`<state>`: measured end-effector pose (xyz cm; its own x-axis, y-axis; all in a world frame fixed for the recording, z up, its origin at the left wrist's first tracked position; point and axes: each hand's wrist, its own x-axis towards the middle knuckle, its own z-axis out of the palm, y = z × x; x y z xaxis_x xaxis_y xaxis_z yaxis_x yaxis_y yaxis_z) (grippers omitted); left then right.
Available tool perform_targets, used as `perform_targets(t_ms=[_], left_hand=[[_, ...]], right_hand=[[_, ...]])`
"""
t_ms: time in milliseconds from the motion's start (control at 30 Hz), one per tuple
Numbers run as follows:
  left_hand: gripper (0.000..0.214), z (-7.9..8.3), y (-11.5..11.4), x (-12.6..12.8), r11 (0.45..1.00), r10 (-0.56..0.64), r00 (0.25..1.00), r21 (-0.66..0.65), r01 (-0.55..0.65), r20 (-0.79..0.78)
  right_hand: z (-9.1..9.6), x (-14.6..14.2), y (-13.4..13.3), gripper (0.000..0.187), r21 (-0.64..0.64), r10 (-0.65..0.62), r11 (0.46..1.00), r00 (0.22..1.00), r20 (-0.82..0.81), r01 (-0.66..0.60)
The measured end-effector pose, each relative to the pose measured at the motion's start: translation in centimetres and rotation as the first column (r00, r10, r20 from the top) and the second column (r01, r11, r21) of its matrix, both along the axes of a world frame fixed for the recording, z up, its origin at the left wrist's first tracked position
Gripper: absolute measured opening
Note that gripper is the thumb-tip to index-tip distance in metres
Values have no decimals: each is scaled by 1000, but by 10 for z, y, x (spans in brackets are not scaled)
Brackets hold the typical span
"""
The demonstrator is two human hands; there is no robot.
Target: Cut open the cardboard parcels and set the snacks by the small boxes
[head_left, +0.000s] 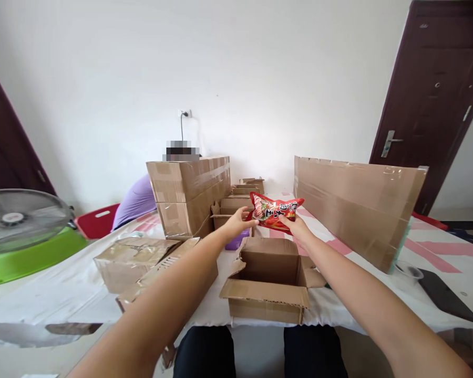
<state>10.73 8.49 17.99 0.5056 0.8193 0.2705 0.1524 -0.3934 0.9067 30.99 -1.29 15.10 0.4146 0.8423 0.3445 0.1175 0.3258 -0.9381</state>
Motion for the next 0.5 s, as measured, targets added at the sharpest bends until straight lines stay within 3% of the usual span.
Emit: perform_targets(t_ms=[133,233,400,433,500], left_hand=[[46,-14,8,12,988,137,990,79,-133,-45],[30,-11,-4,3,982,145,988,133,-137,-54],[32,-1,-51,-33,966,66,998,249,-66,7],[32,-2,-61,-42,955,51,998,291,-56,24],[29,-9,-82,-60,917,53,997,392,-70,55]], right_hand=[[7,-11,13,42,-35,3,999,999,-44,-4],[9,-15,-4,46,1,16,1000,997,-69,-16],[4,7,-83,54,162,59,986,988,-144,-35],[-1,15,-105,53,181,135,978,980,-148,-108],[-19,31,-149,50,70,284,958,955,-83,-279]])
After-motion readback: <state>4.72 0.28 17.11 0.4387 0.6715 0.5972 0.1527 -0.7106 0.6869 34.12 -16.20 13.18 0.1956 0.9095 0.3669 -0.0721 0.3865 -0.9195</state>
